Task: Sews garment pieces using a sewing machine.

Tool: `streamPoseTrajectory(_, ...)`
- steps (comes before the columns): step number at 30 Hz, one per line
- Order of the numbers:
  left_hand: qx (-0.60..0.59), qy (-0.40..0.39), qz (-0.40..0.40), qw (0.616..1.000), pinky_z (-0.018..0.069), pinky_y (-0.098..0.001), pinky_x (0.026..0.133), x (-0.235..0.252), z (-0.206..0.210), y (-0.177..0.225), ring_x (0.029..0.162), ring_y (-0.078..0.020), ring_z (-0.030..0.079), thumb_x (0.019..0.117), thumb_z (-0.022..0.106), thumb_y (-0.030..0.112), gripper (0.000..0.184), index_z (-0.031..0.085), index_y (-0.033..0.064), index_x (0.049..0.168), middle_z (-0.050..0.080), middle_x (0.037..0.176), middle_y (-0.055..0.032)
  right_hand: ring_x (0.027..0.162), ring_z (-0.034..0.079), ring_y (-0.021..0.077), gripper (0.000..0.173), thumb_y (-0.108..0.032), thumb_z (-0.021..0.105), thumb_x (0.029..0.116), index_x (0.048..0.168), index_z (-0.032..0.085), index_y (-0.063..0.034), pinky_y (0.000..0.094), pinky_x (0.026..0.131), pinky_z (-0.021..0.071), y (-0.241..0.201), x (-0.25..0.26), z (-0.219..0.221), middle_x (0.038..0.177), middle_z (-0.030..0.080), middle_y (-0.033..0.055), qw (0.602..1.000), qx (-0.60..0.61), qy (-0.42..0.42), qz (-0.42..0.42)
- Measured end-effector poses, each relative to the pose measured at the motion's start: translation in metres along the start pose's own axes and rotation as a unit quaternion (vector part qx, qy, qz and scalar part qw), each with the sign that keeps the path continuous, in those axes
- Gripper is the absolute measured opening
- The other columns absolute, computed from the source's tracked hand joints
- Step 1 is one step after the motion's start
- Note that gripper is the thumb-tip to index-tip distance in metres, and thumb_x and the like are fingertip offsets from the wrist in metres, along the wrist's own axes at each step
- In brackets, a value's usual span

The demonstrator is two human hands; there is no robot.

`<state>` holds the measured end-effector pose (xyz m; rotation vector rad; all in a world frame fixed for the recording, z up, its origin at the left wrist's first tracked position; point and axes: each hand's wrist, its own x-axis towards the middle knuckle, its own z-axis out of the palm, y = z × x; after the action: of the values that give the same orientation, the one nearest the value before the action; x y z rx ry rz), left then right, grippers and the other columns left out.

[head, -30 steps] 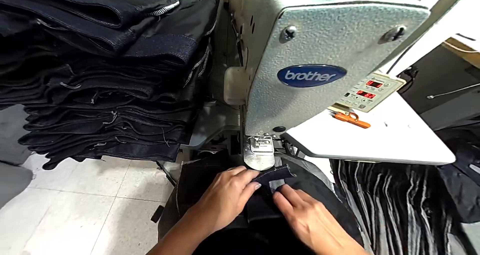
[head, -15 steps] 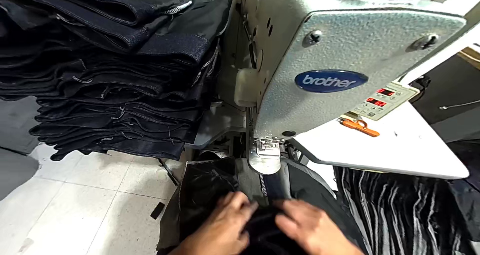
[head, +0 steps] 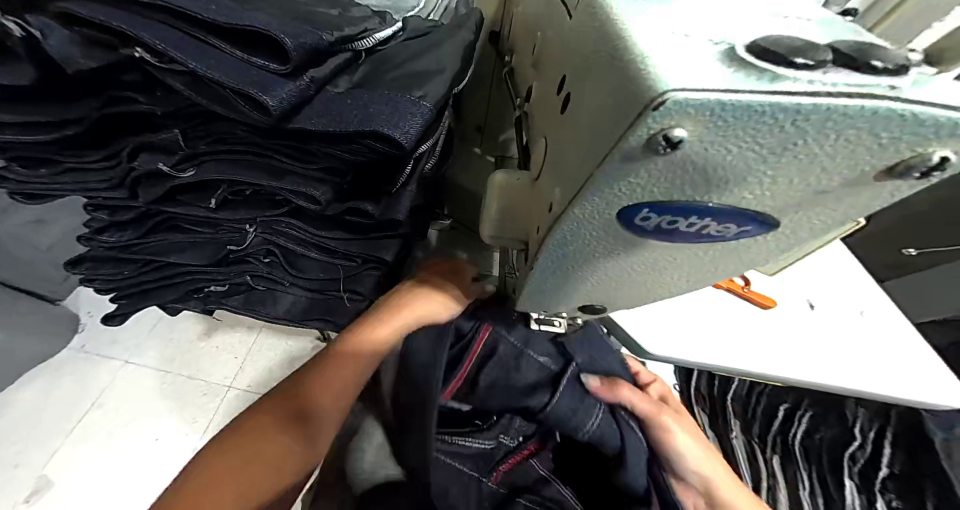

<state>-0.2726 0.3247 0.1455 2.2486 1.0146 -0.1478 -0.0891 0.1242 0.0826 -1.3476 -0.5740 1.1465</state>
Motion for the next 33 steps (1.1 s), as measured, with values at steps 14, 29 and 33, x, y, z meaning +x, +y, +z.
streamPoseTrajectory(14, 0.173, 0.340, 0.200, 0.902, 0.0583, -0.0496, 0.087, -0.049, 0.070, 0.002, 0.096, -0.0345, 0.072, 0.0910, 0.068, 0.015, 0.015, 0.075, 0.0023, 0.096, 0.073, 0.096, -0.0172, 0.085, 0.060, 0.0003, 0.027, -0.002, 0.077, 0.0824, 0.106, 0.065, 0.0000, 0.0209, 0.079, 0.0520, -0.079, 0.075, -0.002, 0.090, 0.065, 0.0000, 0.912, -0.401, -0.081, -0.011)
streamPoseTrajectory(29, 0.079, 0.066, 0.016, 0.995, 0.0512, -0.0651, 0.090, -0.012, 0.160, -0.009, 0.106, -0.0487, 0.070, 0.0986, 0.056, 0.027, 0.040, 0.074, -0.0087, 0.098, 0.073, 0.104, -0.0304, 0.071, 0.067, 0.0019, 0.031, 0.007, 0.084, 0.0682, 0.089, 0.068, -0.0101, 0.0243, 0.065, 0.0571, -0.064, 0.066, -0.001, 0.076, 0.071, -0.0040, 0.929, -0.353, -0.030, -0.103)
streamPoseTrajectory(33, 0.054, 0.000, 0.168, 0.984, 0.0565, -0.0597, 0.072, -0.076, 0.147, -0.005, 0.075, -0.0423, 0.072, 0.0992, 0.058, 0.031, 0.049, 0.066, -0.0047, 0.067, 0.068, 0.070, -0.0237, 0.081, 0.062, 0.0121, 0.023, 0.001, 0.073, 0.0865, 0.108, 0.064, -0.0024, 0.0342, 0.074, 0.0536, -0.063, 0.093, 0.000, 0.090, 0.065, 0.0056, 0.921, -0.374, 0.000, -0.106)
